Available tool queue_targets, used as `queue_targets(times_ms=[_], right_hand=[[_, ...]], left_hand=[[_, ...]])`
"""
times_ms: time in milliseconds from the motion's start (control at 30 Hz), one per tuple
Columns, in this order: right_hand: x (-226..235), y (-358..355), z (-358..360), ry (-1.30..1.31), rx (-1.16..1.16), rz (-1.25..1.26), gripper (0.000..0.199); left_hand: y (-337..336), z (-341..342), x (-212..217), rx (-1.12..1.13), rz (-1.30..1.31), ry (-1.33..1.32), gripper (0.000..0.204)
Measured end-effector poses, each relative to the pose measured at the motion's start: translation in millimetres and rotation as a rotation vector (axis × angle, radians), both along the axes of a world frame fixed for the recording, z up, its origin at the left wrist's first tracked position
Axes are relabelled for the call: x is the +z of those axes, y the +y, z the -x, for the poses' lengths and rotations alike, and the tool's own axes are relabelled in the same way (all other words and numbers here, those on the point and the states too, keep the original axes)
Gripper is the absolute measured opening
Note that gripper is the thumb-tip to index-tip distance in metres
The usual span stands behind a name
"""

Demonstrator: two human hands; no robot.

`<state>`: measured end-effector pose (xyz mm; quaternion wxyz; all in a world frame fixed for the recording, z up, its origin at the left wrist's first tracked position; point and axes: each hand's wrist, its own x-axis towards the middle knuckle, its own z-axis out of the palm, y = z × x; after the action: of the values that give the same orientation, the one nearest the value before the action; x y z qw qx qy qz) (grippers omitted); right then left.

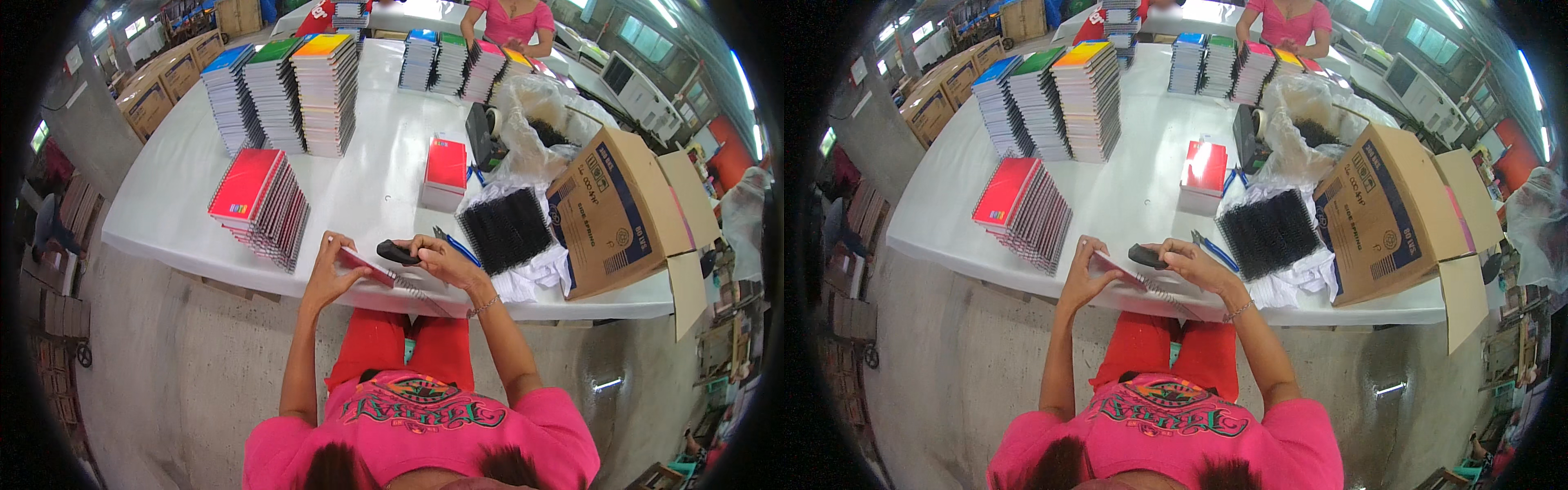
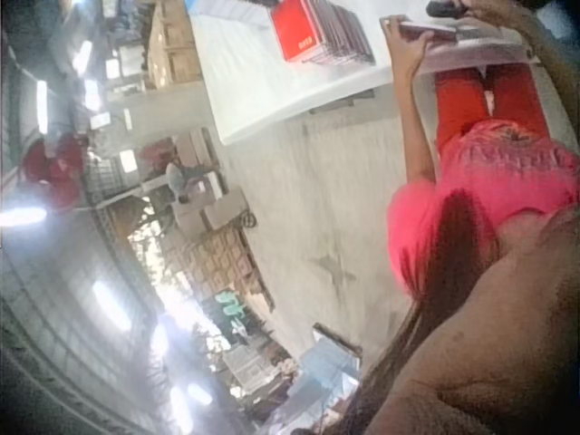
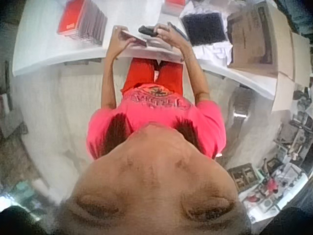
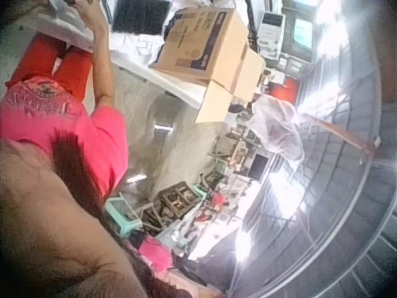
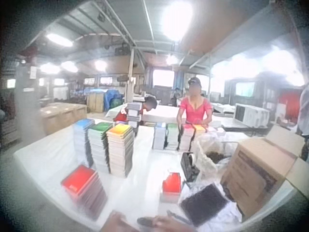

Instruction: The person assembles spiral-bound notebooks by inserting black plastic spiral coils into the punched holes of red notebook covers. They use pliers to secure the coils and place finished notebooks into a stack on the table.

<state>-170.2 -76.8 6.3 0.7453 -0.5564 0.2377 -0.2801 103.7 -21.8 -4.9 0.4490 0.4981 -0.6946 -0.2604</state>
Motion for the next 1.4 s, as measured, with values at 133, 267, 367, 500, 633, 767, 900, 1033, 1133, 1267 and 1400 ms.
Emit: queue_targets(times_ms=[133,267,367,500,633,767,900,1033,1133,1267,1400], right_hand=[[5,7,15,-0.067,0.031,0.023,0.024],[24,18,25,-0.229,0.137,-0.047,0.027],[27,18,25,0.454,-0.041,0.243,0.029],[29,24,38,-0.064,0.082,0.18,0.026],[28,19,26,0.471,-0.192,0.281,0.031],[32,33,25,0.418,-0.141,0.378,0.031],[32,32,22,0.482,-0.189,0.365,0.029],[40,28,18,0.44,-0.211,0.326,0.027],[49,33,17,0.413,-0.208,0.379,0.036],[4,5,16,0.838,-0.495,0.907,0.04],[34,17,8,0.278,-0.28,0.19,0.033]], left_hand=[[2,10,-5,0.009,-0.048,0.055,0.067],[6,15,-15,0.013,-0.028,0.122,0.074],[3,18,-21,-0.012,-0.022,0.15,0.074],[3,20,-20,-0.029,-0.066,0.164,0.076],[-1,20,-25,-0.017,-0.061,0.222,0.086],[2,23,-24,-0.048,-0.084,0.265,0.101],[0,23,-21,-0.07,-0.15,0.305,0.105],[-5,25,-17,-0.14,-0.186,0.426,0.104],[-4,24,-31,-0.119,-0.075,0.195,0.099],[-15,28,-25,-0.188,-0.099,0.344,0.093],[-12,21,-36,-0.163,-0.131,0.315,0.091]])
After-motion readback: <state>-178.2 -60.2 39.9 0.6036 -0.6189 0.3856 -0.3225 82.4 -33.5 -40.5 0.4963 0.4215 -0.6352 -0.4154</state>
